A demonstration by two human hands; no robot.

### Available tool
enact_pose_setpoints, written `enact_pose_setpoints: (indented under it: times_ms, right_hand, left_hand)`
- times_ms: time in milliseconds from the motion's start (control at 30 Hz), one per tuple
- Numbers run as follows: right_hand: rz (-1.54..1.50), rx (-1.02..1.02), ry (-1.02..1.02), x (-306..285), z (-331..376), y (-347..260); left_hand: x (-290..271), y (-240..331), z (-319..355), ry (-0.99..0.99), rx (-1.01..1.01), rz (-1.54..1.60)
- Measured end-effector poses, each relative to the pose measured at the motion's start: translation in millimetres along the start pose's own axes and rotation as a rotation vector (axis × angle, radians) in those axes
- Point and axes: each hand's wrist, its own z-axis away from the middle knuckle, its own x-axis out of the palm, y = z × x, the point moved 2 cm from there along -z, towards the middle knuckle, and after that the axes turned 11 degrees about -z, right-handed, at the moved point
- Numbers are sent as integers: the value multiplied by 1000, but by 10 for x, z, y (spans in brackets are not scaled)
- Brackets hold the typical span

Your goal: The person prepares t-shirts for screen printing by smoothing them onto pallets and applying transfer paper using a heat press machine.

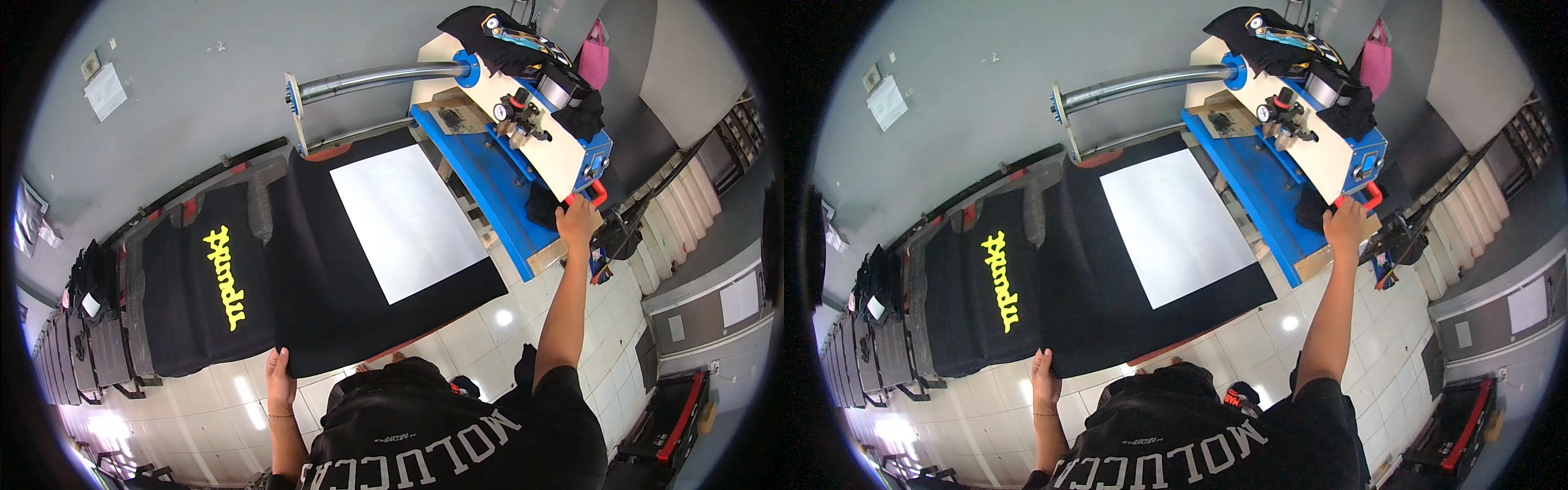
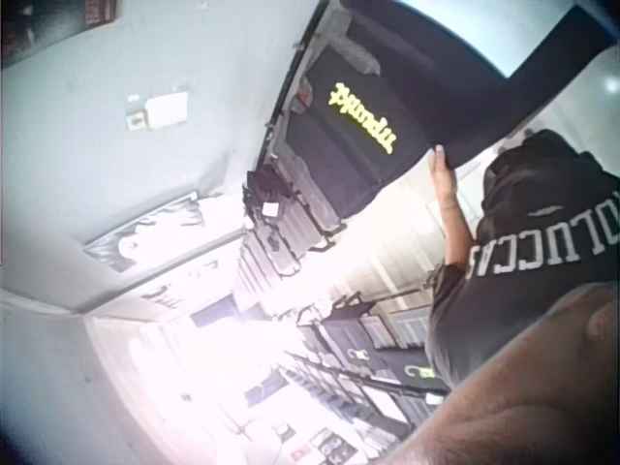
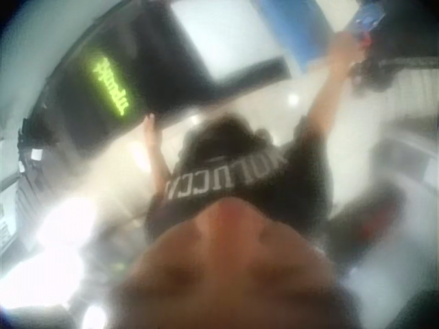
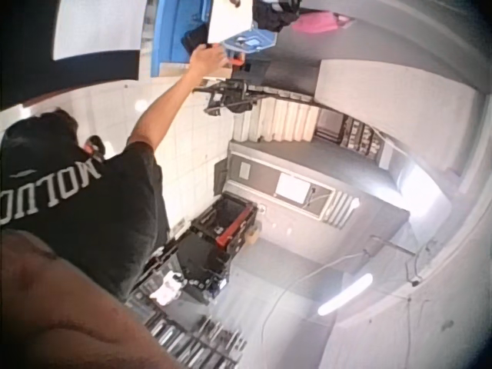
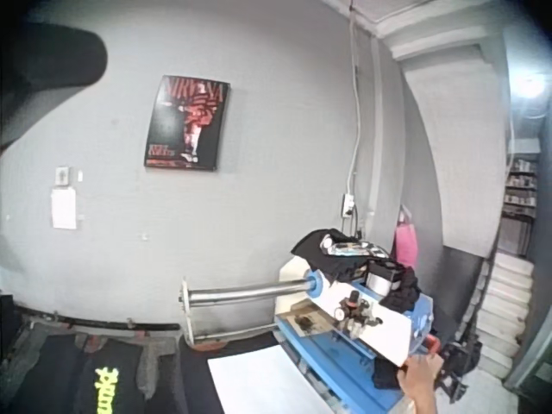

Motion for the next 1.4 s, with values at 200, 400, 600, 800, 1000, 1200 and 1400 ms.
enact_pose_setpoints:
  times_ms: [200, 400, 600, 800, 1000, 1200, 1400]
  right_hand:
    - [117, 106, -68, 76, -292, 447]
    - [37, 139, 23, 87, -275, 423]
    - [-949, 462, -696, 723, 1312, -550]
    - [-981, 1040, -1048, 769, 1671, -437]
    - [-758, 886, -785, 844, 1663, -308]
    - [-842, 609, -656, 896, 1564, -140]
    - [-1604, 775, -111, -318, 597, -1134]
  left_hand:
    - [118, 132, -3, 32, 33, -65]
    - [196, 333, 90, 22, 54, -189]
    - [401, 499, 93, 63, 90, -288]
    - [438, 628, 153, 92, 60, -281]
    - [526, 759, 161, 121, 94, -395]
    - [519, 920, 15, 105, 141, -271]
    - [86, 1364, -158, 24, 229, -5]
